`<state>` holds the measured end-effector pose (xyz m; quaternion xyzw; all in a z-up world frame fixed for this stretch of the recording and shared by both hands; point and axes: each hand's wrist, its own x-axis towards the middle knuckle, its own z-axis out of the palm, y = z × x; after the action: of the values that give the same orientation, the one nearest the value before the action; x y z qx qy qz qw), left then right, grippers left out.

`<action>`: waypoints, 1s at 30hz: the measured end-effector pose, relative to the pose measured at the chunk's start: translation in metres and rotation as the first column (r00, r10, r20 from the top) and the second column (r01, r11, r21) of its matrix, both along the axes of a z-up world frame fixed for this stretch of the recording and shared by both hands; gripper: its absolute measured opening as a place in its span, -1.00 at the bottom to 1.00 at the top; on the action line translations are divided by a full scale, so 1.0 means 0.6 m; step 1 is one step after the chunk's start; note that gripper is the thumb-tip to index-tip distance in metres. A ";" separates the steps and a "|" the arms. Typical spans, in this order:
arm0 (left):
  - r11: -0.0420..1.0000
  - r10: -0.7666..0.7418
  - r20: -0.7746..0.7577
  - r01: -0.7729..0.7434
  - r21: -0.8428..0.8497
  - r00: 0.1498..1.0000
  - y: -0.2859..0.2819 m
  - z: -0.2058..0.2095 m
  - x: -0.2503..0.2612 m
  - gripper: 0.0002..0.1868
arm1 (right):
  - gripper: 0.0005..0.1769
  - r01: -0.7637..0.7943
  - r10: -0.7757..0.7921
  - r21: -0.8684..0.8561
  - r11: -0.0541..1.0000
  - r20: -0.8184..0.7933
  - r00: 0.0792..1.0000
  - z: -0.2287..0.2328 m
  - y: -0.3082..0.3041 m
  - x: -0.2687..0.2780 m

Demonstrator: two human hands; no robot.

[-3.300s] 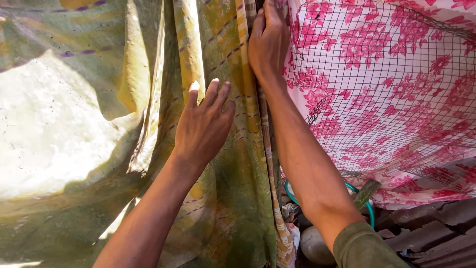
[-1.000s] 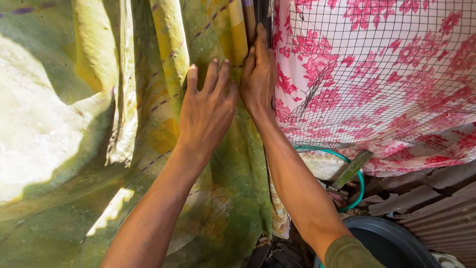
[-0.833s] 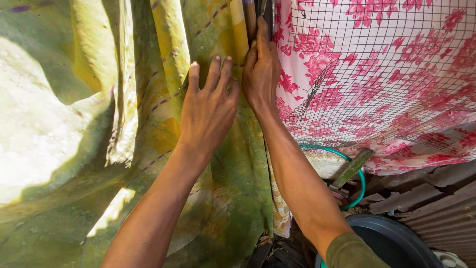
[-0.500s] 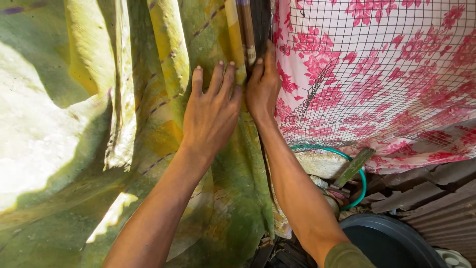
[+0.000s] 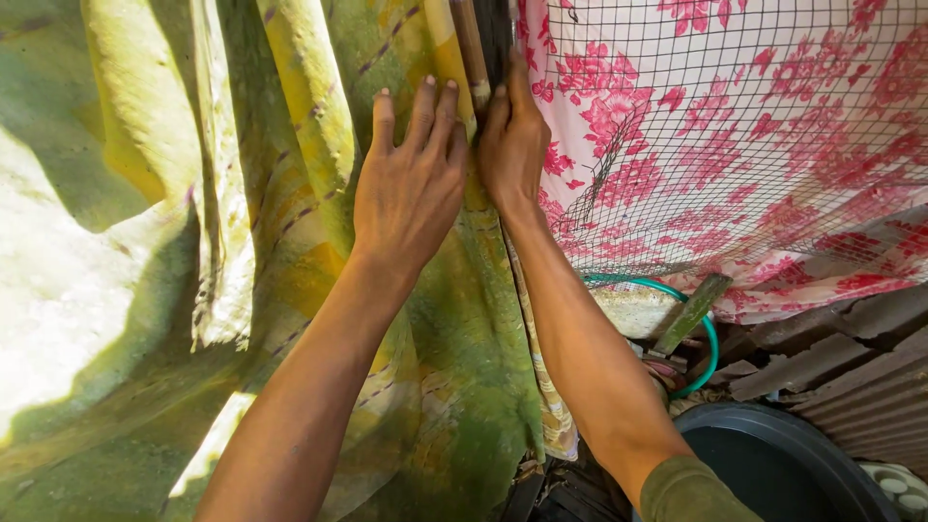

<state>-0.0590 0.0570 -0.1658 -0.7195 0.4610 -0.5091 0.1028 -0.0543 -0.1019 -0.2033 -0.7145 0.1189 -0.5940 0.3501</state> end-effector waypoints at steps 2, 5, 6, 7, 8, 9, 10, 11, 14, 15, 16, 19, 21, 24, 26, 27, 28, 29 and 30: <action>1.000 -0.009 0.002 0.009 -0.027 1.000 -0.002 0.003 0.001 -0.57 | -0.49 -0.023 0.026 0.088 0.996 -0.028 0.999 0.000 -0.001 0.004; 1.000 -0.023 -0.016 0.024 0.013 1.000 0.000 -0.002 -0.009 -0.53 | -0.51 -0.049 0.049 0.000 0.999 0.064 0.997 -0.015 -0.014 0.025; 1.000 0.011 0.001 -0.011 0.023 1.000 0.003 -0.003 -0.012 -0.52 | -0.56 0.020 0.001 -0.141 0.990 0.148 0.989 -0.015 -0.019 0.030; 0.999 0.047 0.030 -0.048 0.024 0.998 0.004 0.004 -0.012 -0.52 | -0.61 0.091 -0.020 -0.285 0.954 0.243 0.970 -0.004 -0.026 0.042; 0.999 0.047 0.036 -0.048 0.020 0.998 0.007 0.004 -0.011 -0.52 | -0.61 0.093 -0.020 -0.288 0.953 0.250 0.968 0.003 -0.025 0.043; 0.999 0.038 0.014 -0.039 0.014 0.999 0.010 0.003 -0.011 -0.54 | -0.61 0.100 -0.017 -0.320 0.942 0.254 0.967 0.008 -0.025 0.044; 1.000 0.029 -0.009 -0.029 0.008 1.000 0.013 0.001 -0.011 -0.56 | -0.61 0.107 -0.013 -0.351 0.930 0.258 0.966 0.013 -0.023 0.044; 1.000 0.030 -0.010 -0.030 0.004 0.999 0.015 0.000 -0.012 -0.56 | -0.61 0.105 -0.011 -0.355 0.929 0.257 0.966 0.032 -0.005 0.024; 1.000 0.025 -0.057 -0.024 0.020 0.998 0.023 -0.005 -0.019 -0.61 | -0.45 -0.042 0.044 0.040 0.998 -0.035 0.998 0.069 0.038 -0.024; 0.999 0.029 -0.036 -0.029 0.016 0.999 0.024 -0.002 -0.020 -0.57 | -0.45 -0.032 0.066 0.233 0.972 -0.140 0.988 0.074 0.043 -0.026; 0.999 0.034 -0.015 -0.033 0.011 0.999 0.026 0.002 -0.022 -0.53 | -0.44 0.001 0.107 0.414 0.910 -0.237 0.966 0.081 0.047 -0.029; 1.000 -0.023 -0.017 0.023 -0.019 1.000 0.022 -0.004 -0.005 -0.51 | -0.52 0.065 -0.020 -0.199 0.978 0.221 0.975 0.006 -0.016 0.050; 1.000 -0.007 -0.020 0.007 0.006 1.000 0.025 0.003 -0.009 -0.51 | -0.53 0.060 -0.016 -0.197 0.979 0.219 0.976 0.033 -0.012 0.043; 1.000 0.004 -0.010 -0.004 0.020 1.000 0.025 0.002 -0.005 -0.48 | -0.54 0.060 -0.013 -0.217 0.974 0.213 0.977 0.078 -0.008 0.038; 1.000 -0.005 -0.009 0.005 0.015 1.000 0.023 -0.004 -0.003 -0.46 | -0.54 0.066 -0.018 -0.236 0.970 0.197 0.980 0.097 -0.006 0.033; 1.000 0.001 -0.027 -0.001 0.027 1.000 0.023 -0.006 -0.005 -0.48 | -0.53 0.073 -0.054 -0.168 0.983 0.114 0.992 0.101 -0.004 0.030; 0.999 0.007 -0.045 -0.006 0.038 0.999 0.022 -0.008 -0.005 -0.49 | -0.51 0.084 -0.082 -0.103 0.991 0.027 0.996 0.105 -0.003 0.027; 0.999 0.007 -0.044 -0.005 0.038 0.999 0.021 -0.006 -0.006 -0.49 | -0.51 0.085 -0.083 -0.102 0.991 0.028 0.996 0.092 -0.004 0.028; 0.999 0.027 -0.035 -0.026 0.033 0.999 0.021 -0.004 -0.007 -0.48 | -0.50 0.050 -0.050 0.003 0.999 -0.067 0.996 0.080 -0.007 0.029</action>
<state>-0.0633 0.0693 -0.1680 -0.7328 0.4611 -0.4875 0.1131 -0.0369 -0.1059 -0.1551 -0.7300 0.1500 -0.5778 0.3327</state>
